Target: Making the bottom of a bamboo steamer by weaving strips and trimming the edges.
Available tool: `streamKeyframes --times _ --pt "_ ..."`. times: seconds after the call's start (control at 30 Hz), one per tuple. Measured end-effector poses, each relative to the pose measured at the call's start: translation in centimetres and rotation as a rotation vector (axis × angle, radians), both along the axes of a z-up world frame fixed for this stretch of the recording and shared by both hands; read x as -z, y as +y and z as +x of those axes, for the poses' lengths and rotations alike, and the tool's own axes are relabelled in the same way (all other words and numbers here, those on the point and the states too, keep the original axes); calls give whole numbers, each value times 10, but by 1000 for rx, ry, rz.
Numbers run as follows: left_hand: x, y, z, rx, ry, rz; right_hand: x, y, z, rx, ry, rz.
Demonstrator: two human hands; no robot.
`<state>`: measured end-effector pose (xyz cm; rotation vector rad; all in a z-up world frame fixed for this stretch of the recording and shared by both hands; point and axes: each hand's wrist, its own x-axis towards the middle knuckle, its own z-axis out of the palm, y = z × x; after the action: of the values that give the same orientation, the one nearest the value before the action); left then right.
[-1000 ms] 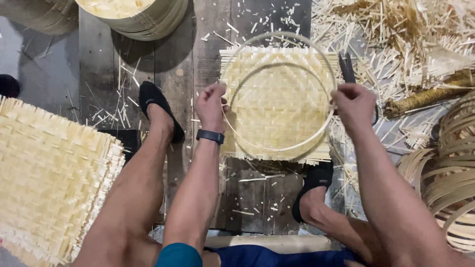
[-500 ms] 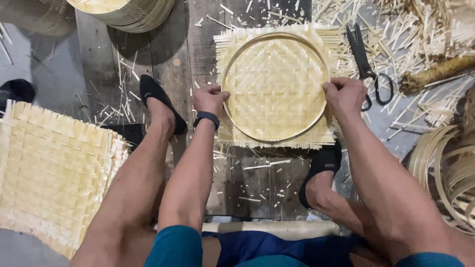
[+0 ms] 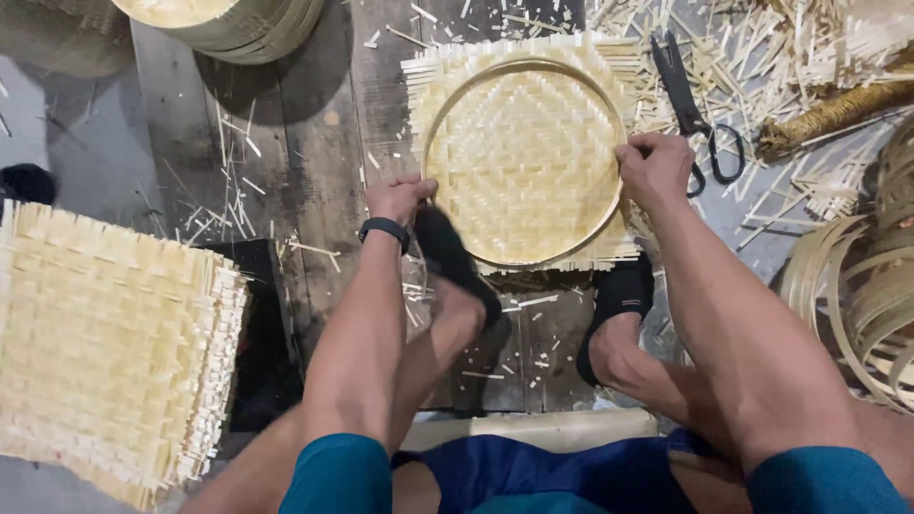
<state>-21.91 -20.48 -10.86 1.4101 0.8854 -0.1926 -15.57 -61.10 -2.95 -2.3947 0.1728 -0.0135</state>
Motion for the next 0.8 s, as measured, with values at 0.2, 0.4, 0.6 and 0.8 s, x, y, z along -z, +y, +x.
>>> streamKeyframes --times 0.2,0.4,0.6,0.8 --pt "-23 1 5 38 66 50 7 1 6 49 54 88" --pt "-18 4 -1 82 -11 82 5 -4 5 23 73 83" --pt "-14 3 -1 75 7 46 21 -22 11 0 137 166" --pt "-14 21 18 137 87 -28 5 -13 15 -82 132 134"
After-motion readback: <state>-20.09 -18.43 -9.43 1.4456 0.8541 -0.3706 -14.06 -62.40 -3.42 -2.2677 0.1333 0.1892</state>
